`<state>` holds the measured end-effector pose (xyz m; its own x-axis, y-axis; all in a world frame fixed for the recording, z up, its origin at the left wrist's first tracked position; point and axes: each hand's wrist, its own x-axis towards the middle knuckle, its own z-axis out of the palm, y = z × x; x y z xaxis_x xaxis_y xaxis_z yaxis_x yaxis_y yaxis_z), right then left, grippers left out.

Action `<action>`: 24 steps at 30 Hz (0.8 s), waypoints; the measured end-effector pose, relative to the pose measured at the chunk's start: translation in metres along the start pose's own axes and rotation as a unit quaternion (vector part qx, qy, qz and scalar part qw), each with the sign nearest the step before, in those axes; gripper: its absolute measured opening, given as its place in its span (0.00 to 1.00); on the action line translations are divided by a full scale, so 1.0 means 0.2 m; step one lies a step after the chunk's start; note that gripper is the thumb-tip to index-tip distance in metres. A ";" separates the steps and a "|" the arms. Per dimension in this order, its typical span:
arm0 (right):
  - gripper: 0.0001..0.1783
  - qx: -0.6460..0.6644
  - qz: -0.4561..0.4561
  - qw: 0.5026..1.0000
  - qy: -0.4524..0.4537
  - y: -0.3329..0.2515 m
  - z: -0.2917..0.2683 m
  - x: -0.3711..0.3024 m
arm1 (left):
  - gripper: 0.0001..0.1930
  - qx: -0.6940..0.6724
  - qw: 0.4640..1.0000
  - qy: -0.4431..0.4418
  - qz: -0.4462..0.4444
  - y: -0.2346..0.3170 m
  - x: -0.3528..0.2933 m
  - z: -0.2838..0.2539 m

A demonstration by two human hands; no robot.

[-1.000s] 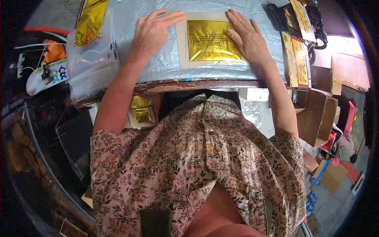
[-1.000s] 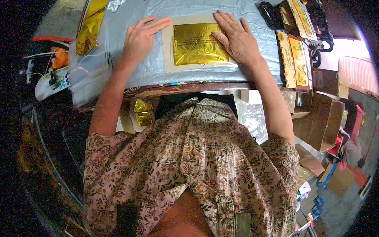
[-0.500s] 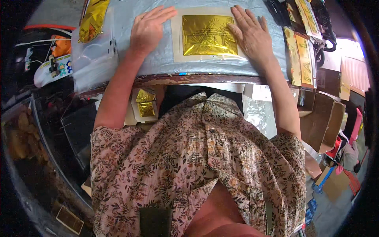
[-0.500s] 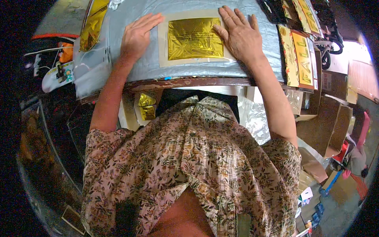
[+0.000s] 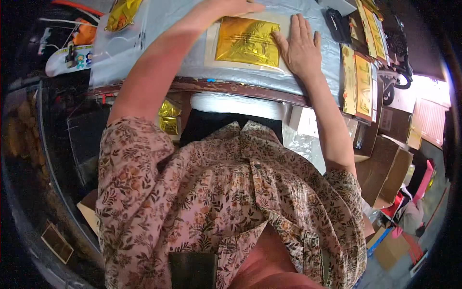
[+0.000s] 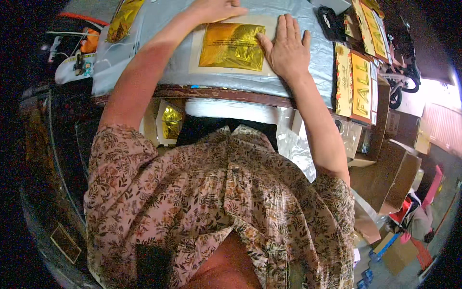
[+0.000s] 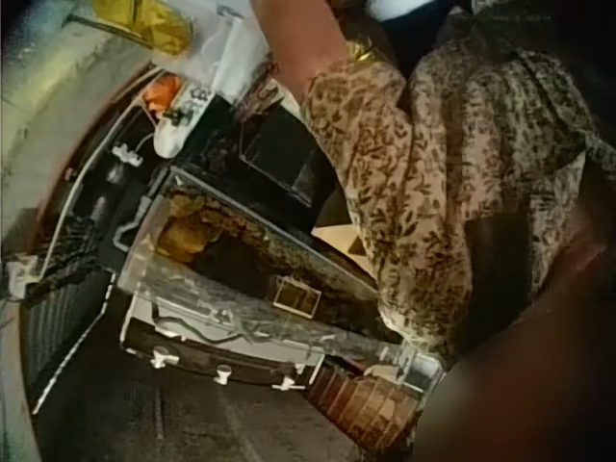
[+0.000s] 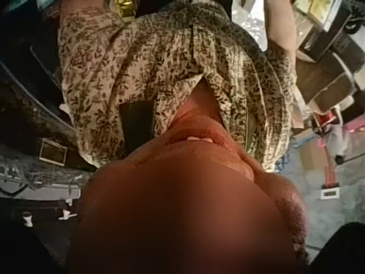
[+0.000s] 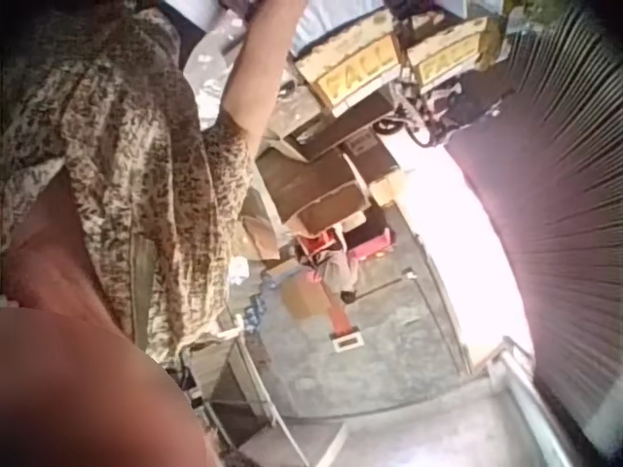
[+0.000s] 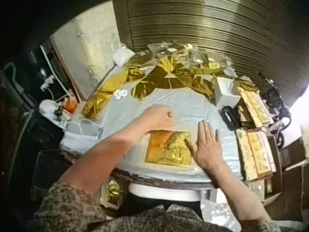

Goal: Assembling small components using string and gold foil sheets at a workstation.

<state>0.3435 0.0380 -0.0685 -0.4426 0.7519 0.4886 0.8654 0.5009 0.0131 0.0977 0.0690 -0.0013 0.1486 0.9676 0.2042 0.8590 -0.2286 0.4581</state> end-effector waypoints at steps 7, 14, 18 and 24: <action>0.43 0.178 0.020 0.984 -0.001 -0.41 -0.23 -0.10 | 0.28 -0.108 0.980 -0.160 -0.049 -0.26 -0.33 -0.24; 0.12 0.650 0.165 0.737 -0.084 -0.30 -0.47 0.03 | 0.20 -0.156 0.969 -0.185 0.044 0.23 -0.45 -0.49; 0.12 0.667 0.216 0.713 -0.024 -0.16 -0.38 0.07 | 0.20 -0.199 0.948 -0.242 0.052 0.14 -0.44 -0.57; 0.10 0.697 0.274 0.663 -0.023 0.00 -0.59 0.05 | 0.14 -0.253 0.951 -0.175 -0.021 0.04 -0.53 -0.66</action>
<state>0.3665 -0.0051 0.0391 -0.1859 0.9807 0.0604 -0.1442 0.0336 -0.9890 0.0241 -0.0488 0.0943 0.3483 0.9337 -0.0834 0.5355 -0.1251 0.8352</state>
